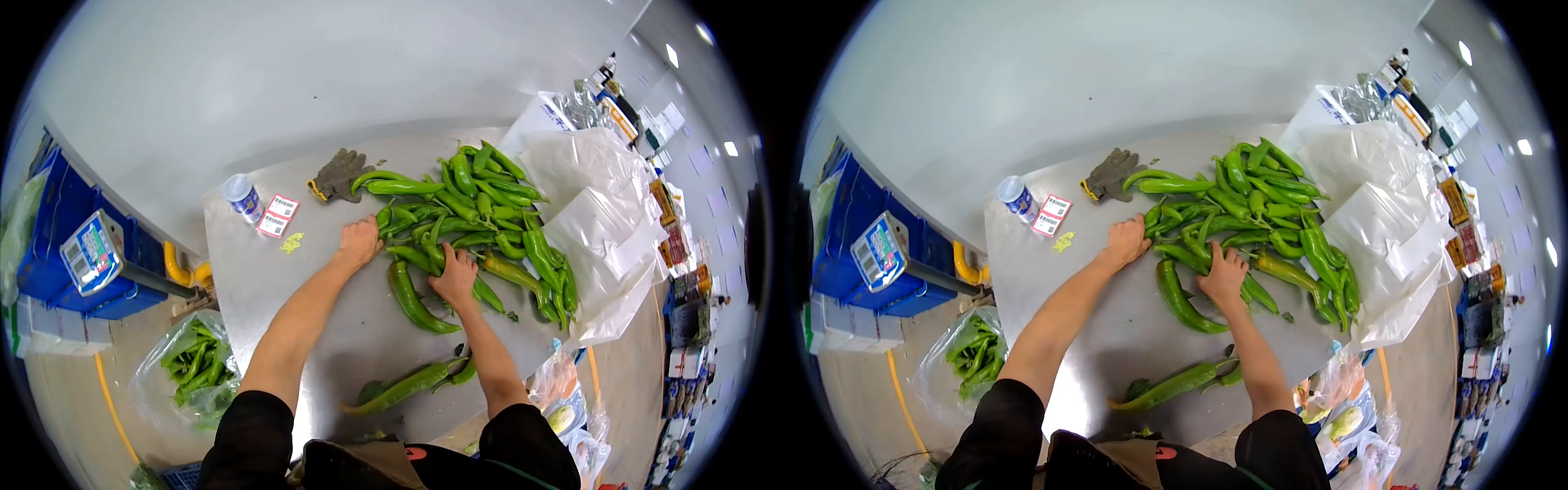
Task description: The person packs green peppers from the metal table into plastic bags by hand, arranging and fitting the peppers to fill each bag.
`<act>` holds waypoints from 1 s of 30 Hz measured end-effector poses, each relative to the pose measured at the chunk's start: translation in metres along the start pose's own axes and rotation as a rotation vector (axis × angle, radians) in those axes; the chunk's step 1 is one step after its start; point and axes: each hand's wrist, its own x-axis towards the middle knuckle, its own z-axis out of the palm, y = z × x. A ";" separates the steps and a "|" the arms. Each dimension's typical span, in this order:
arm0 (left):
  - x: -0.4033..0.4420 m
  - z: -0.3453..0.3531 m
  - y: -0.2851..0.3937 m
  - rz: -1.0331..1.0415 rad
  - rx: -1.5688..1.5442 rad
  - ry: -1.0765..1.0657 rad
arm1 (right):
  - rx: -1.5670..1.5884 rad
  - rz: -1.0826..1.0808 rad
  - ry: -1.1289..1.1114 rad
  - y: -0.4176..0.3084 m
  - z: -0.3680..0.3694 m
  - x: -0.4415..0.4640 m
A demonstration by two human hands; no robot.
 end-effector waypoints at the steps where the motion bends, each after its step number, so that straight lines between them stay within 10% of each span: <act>1: -0.007 -0.002 -0.006 -0.011 -0.036 -0.032 | -0.013 -0.013 0.010 0.000 -0.001 -0.001; 12: -0.223 -0.048 -0.057 -0.155 -0.675 -0.095 | 0.330 -0.148 -0.089 0.029 -0.007 -0.010; 16: -0.337 -0.116 -0.051 -0.415 -1.471 -0.009 | 0.120 -0.207 -0.016 0.022 0.001 -0.022; 21: -0.447 -0.098 -0.068 -0.768 -2.025 0.441 | 0.071 -0.212 -0.098 0.025 -0.002 -0.012; 30: -0.485 -0.030 -0.211 -1.173 -2.039 1.094 | 0.018 -0.183 -0.119 0.013 -0.007 -0.016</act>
